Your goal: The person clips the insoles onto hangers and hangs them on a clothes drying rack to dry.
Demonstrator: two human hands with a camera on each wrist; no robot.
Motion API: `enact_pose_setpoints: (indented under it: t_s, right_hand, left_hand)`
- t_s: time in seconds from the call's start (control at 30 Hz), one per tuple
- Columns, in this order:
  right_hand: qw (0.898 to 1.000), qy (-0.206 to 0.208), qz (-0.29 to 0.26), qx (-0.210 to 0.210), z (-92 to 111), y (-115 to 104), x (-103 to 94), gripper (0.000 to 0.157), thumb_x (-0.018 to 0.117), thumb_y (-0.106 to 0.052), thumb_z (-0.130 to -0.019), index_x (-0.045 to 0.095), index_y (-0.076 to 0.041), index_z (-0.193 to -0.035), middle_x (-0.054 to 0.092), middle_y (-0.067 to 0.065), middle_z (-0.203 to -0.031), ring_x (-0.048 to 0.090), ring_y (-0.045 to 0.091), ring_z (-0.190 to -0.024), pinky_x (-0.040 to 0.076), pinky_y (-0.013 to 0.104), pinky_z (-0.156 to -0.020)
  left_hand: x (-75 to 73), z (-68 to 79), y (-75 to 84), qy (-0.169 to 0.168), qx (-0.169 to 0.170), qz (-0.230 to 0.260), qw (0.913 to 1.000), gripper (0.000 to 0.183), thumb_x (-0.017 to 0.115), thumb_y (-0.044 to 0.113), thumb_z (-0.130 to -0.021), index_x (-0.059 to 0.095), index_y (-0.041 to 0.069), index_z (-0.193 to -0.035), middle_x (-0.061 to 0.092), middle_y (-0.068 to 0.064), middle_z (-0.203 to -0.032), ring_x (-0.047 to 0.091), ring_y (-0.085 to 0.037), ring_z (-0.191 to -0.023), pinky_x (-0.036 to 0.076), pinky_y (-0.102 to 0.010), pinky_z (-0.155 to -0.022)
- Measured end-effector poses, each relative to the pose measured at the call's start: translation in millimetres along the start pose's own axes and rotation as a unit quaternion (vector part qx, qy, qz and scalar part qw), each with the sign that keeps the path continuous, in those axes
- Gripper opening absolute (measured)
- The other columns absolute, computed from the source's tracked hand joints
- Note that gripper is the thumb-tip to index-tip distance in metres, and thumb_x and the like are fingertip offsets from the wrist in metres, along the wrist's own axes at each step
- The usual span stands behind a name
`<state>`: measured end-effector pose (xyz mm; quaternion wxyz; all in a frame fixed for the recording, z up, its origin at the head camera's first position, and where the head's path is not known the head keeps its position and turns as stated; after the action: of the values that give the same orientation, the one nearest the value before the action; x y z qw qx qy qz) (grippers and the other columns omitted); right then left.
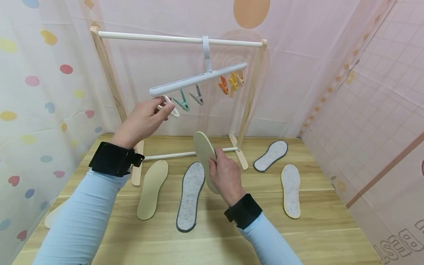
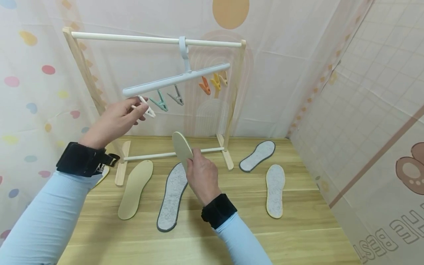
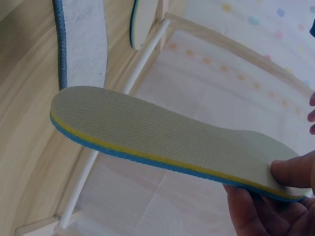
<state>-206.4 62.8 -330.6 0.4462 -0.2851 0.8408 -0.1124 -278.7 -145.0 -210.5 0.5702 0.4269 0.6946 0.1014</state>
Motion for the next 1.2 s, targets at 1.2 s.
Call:
enact_pose_setpoints:
  t_s: [1.2]
  right_hand:
    - [0.999, 0.015, -0.011, -0.032, 1, -24, -11.4, 0.022, 0.068, -0.013, -0.095, 0.06, -0.002, -0.112, 0.074, 0.015, -0.098, 0.073, 0.024, -0.076, 0.057, 0.036, -0.058]
  left_hand:
    - [-1.2, 18.9, 16.7, -0.033, -0.006, 0.111, 0.9933, 0.049, 0.026, 0.034, -0.107, 0.055, 0.0, -0.129, 0.061, -0.015, -0.117, 0.059, -0.026, -0.102, 0.048, -0.037, -0.088]
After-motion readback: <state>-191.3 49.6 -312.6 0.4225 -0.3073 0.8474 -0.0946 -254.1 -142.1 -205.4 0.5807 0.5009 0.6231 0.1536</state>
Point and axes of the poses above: each hand's wrist, its own z-axis away from the middle knuckle, its own x-axis out of the palm, y = z × x, the point moved 6 cm from there along -z, towards the middle knuckle
